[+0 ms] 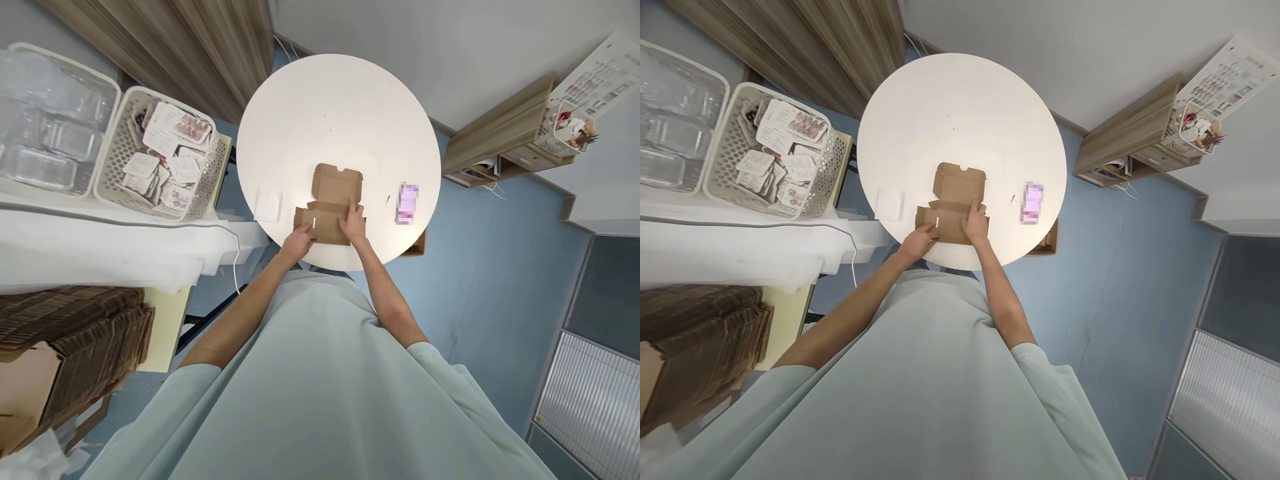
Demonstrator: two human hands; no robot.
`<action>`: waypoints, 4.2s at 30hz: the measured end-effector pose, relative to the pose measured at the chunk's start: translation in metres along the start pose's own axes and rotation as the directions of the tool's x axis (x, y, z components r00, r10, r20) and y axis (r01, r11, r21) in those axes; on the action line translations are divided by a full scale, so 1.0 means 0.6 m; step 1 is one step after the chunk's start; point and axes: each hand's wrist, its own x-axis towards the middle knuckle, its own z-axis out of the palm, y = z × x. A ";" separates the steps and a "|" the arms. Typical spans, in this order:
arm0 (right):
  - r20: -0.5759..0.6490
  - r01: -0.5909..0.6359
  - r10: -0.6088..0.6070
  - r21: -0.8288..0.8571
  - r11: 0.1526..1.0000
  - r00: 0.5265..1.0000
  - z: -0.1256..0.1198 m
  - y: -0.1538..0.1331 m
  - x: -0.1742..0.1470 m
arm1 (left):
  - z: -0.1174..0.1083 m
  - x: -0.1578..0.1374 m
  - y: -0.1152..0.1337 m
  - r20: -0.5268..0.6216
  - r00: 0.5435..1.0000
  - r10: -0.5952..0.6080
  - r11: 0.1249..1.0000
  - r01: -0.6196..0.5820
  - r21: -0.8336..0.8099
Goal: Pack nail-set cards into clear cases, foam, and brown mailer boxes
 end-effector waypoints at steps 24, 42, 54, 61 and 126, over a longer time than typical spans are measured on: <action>0.149 0.085 -0.095 0.071 0.994 0.984 0.010 0.051 -0.063 | -0.066 0.026 0.043 -0.004 0.969 -0.247 0.968 0.247 0.041; 0.156 0.090 -0.103 0.087 0.992 0.982 0.014 0.053 -0.062 | -0.068 0.004 0.057 -0.116 0.868 -0.483 0.867 0.456 -0.199; 0.171 0.089 -0.103 0.086 0.992 0.980 0.022 0.057 -0.058 | -0.049 0.033 0.065 -0.098 0.875 -0.474 0.869 0.446 -0.215; 0.160 0.119 -0.133 0.094 0.988 0.978 0.022 0.061 -0.058 | -0.047 0.043 0.060 -0.087 0.879 -0.468 0.879 0.453 -0.148; -0.072 -0.301 0.304 0.048 0.952 0.950 -0.010 0.031 -0.073 | -0.048 0.039 0.086 -0.041 0.897 -0.441 0.897 0.439 -0.041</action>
